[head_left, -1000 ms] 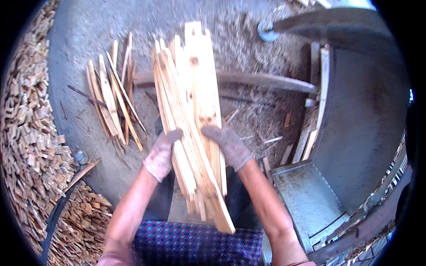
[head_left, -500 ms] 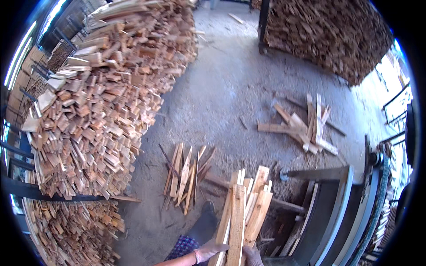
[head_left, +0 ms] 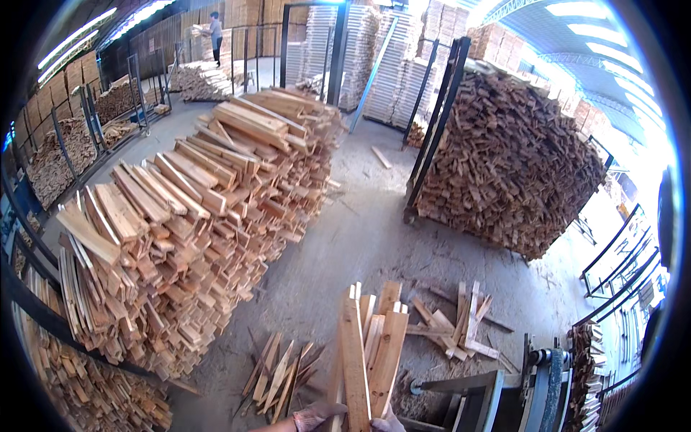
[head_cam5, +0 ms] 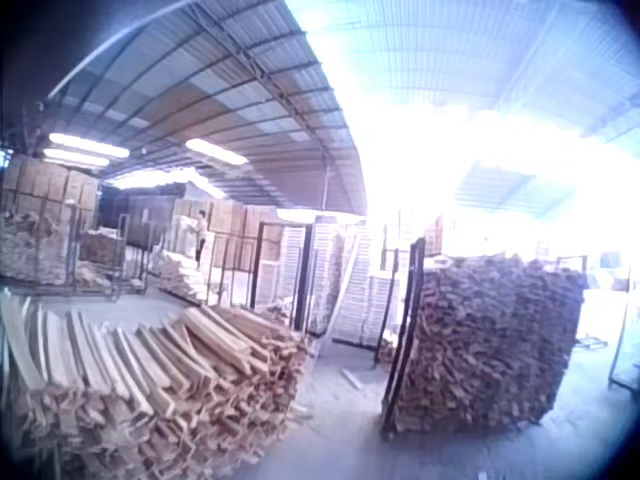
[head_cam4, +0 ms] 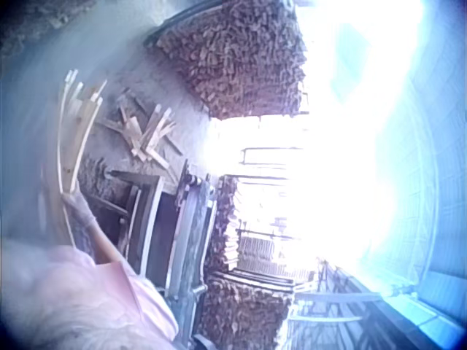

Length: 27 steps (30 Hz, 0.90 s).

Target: The person gathers and sorts thin wooden sticks and planks from the floor, then places them into a metal rack. They repeatedly pick up bundles of sticks, arrange them, and transfer them to the rack, continuing this cycle throughout the clip.

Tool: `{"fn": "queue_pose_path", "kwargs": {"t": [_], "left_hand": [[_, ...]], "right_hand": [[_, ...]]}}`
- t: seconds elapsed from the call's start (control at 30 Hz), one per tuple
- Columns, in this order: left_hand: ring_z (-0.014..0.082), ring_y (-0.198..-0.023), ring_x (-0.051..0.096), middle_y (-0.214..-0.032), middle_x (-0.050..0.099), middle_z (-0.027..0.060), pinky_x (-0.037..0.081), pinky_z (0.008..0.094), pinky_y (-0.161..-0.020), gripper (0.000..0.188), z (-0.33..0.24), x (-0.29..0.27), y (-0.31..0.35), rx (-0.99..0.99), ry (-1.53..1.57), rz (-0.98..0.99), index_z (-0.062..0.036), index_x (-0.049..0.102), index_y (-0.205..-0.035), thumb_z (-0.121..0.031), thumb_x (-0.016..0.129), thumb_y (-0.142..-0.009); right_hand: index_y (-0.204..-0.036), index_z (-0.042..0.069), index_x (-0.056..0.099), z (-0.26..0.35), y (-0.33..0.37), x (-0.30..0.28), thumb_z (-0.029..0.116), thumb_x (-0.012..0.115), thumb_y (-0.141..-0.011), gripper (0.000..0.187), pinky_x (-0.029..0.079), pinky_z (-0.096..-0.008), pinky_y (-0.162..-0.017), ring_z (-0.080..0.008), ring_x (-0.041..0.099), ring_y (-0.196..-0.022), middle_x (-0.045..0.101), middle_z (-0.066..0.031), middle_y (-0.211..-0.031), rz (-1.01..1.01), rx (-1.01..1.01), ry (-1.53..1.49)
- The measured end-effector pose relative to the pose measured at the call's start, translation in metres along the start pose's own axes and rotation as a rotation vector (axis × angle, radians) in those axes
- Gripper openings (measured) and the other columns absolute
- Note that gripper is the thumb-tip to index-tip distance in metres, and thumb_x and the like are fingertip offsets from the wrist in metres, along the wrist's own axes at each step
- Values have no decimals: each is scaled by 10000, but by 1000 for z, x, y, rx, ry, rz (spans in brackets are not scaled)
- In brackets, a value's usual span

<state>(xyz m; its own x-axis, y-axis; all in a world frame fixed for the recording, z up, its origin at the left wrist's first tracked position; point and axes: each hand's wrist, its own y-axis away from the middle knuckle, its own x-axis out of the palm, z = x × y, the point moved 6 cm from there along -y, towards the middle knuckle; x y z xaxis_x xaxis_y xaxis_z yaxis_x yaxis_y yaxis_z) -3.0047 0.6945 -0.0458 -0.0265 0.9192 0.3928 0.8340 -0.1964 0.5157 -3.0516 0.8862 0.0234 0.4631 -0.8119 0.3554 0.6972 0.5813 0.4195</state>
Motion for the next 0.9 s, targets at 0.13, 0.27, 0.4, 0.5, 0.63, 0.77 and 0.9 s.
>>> {"fn": "queue_pose_path", "kwargs": {"t": [0.13, 0.27, 0.4, 0.5, 0.63, 0.77, 0.9], "left_hand": [[200, -1180, 586, -1289, 639, 86, 471, 367, -1037, 718, -60, -25, -47, 71, 0, -35, 4, 547, -1384, -340, 837, -824], [221, -1267, 561, -1385, 607, 109, 444, 381, -1108, 861, -115, -47, -101, 116, 15, -69, 17, 476, -1468, -335, 867, -786], [235, -1353, 508, -1473, 550, 117, 411, 394, -1155, 994, -172, -53, -154, 211, 95, -42, 11, 387, -1546, -356, 884, -767], [241, -1323, 519, -1443, 548, 117, 441, 392, -1110, 1034, -193, -63, -192, 254, 147, -21, -25, 341, -1579, -407, 874, -780], [234, -1235, 586, -1398, 585, 107, 513, 375, -1022, 971, -262, -53, -221, 326, 97, -121, -25, 362, -1568, -404, 843, -815], [232, -1220, 604, -1408, 592, 120, 531, 377, -1000, 945, -313, -71, -248, 355, 266, -114, -15, 371, -1561, -389, 831, -826], [262, -1243, 615, -1395, 615, 120, 499, 390, -1057, 782, -369, -122, -279, 680, -6, -226, -4, 414, -1530, -317, 747, -895]], "right_hand": [[-1581, 45, 305, 34, -73, -9, 434, 838, -830, 999, 443, -385, -1111, -216, 525, -1311, 536, -98, -1458, 115, -149, 41], [-1566, 41, 324, 89, -129, -12, 378, 826, -849, 938, 469, -370, -1076, -211, 554, -1270, 564, -93, -1416, 94, -207, 25], [-1540, 39, 363, 124, -195, -38, 258, 749, -904, 775, 509, -350, -1008, -205, 596, -1188, 604, -90, -1343, 23, -226, 98], [-1497, 25, 398, 164, -235, -48, 233, 714, -920, 690, 542, -341, -921, -190, 622, -1094, 623, -92, -1267, 30, -164, 170], [-1489, 39, 403, 209, -282, -70, 242, 714, -920, 679, 533, -328, -926, -178, 617, -1082, 626, -107, -1242, -11, -185, 295], [-1519, -10, 358, 273, -351, -57, 297, 767, -849, 843, 503, -346, -1006, -219, 628, -1136, 643, -146, -1277, 13, -284, 487], [-1536, 0, 297, 360, -424, -21, 348, 828, -764, 1000, 529, -413, -975, -353, 695, -1107, 709, -246, -1153, 72, -366, 636]]}}
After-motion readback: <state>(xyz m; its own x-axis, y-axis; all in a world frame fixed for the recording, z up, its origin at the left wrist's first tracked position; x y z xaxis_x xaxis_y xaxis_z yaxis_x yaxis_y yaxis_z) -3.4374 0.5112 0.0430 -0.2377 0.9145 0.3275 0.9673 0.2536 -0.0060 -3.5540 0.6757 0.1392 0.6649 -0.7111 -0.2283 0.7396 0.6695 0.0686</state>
